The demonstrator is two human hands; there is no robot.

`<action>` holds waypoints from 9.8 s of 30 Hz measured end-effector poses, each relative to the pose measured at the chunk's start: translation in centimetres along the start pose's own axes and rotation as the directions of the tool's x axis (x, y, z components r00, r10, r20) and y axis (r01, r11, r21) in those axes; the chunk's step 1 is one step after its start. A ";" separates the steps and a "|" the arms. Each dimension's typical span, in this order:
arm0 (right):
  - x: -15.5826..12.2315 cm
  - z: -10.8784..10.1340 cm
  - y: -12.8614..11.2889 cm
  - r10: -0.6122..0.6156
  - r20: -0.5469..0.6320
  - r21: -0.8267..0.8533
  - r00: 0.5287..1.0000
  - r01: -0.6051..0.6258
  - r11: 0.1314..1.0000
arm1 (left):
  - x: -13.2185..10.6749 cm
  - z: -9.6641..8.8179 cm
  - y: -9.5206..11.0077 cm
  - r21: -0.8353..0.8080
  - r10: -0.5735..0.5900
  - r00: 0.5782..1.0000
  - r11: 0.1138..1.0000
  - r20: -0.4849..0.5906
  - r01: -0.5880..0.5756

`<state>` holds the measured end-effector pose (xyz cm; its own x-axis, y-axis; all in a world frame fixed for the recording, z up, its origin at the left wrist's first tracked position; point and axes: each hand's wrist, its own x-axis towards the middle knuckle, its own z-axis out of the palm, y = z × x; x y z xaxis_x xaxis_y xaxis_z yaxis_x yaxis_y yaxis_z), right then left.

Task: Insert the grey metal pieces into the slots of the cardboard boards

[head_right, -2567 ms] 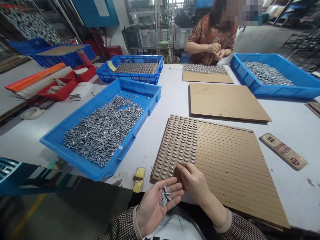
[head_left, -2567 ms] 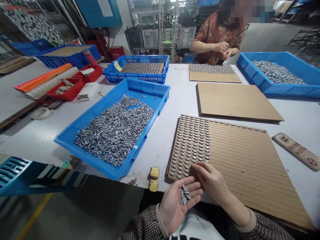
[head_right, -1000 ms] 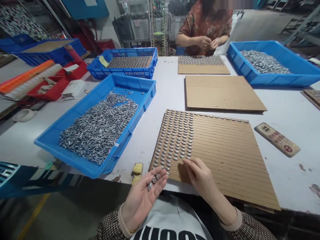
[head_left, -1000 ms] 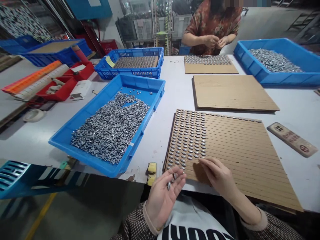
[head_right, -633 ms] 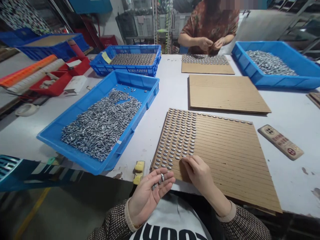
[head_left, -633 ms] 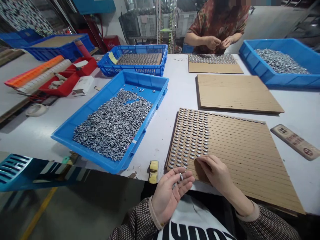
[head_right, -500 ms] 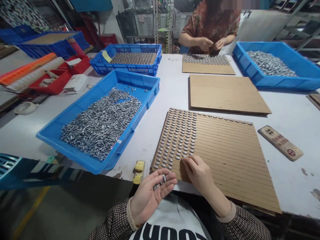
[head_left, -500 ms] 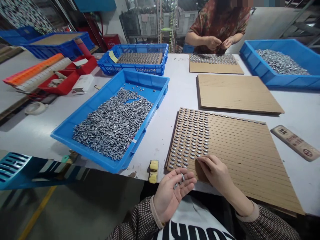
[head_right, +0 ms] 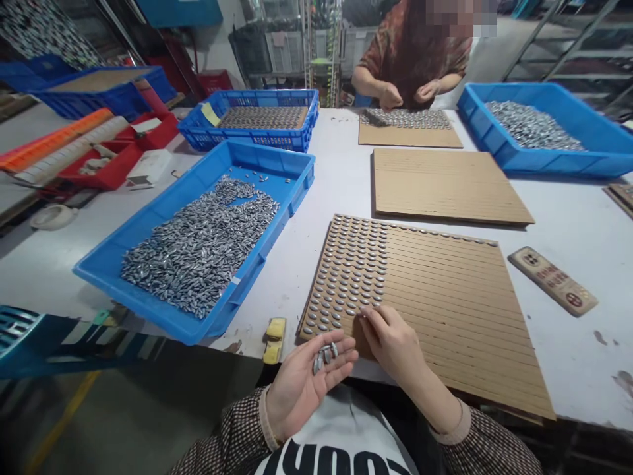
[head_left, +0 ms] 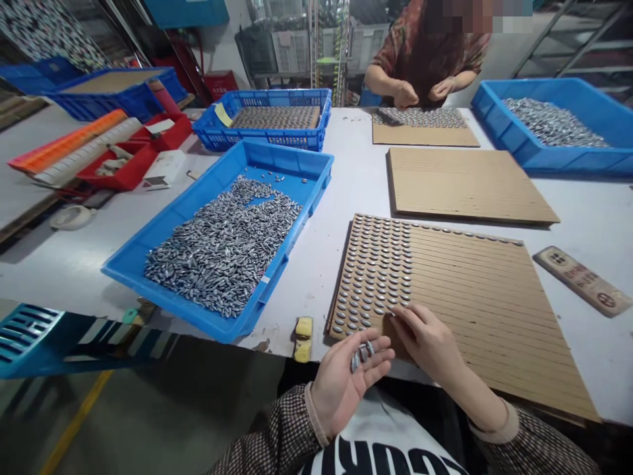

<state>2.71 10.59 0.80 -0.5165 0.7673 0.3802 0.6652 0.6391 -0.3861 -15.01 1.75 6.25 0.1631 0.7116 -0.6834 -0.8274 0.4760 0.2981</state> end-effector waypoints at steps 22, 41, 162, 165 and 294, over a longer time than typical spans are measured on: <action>-2.0 -1.4 1.5 0.031 -0.098 0.143 0.995 -0.017 0.990 | 1.5 0.9 -1.5 0.063 -0.026 1.000 0.998 0.016 0.024; -1.9 -0.1 2.6 -0.126 0.026 -0.026 0.992 0.126 0.992 | 1.8 -0.2 -2.1 0.172 0.020 0.999 0.985 0.036 -0.026; -1.2 -2.8 -4.3 -0.155 0.126 0.268 0.980 0.117 0.956 | 1.7 0.4 -1.5 -0.085 0.039 0.989 0.996 0.146 -0.027; -1.2 -2.6 -4.5 -0.191 0.153 0.305 0.970 0.138 0.942 | 1.9 0.7 -1.6 -0.091 0.024 0.978 0.996 0.207 -0.005; -2.0 2.0 -2.2 -0.074 -0.016 0.090 0.997 0.075 0.993 | 1.3 -4.4 -0.3 0.690 0.710 0.649 0.324 0.275 -0.647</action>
<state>1.16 7.77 -0.82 -0.5553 0.7170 0.4213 0.5731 0.6971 -0.4309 -16.91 0.23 2.32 -0.3334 0.9415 -0.0486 -0.0025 0.0507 0.9987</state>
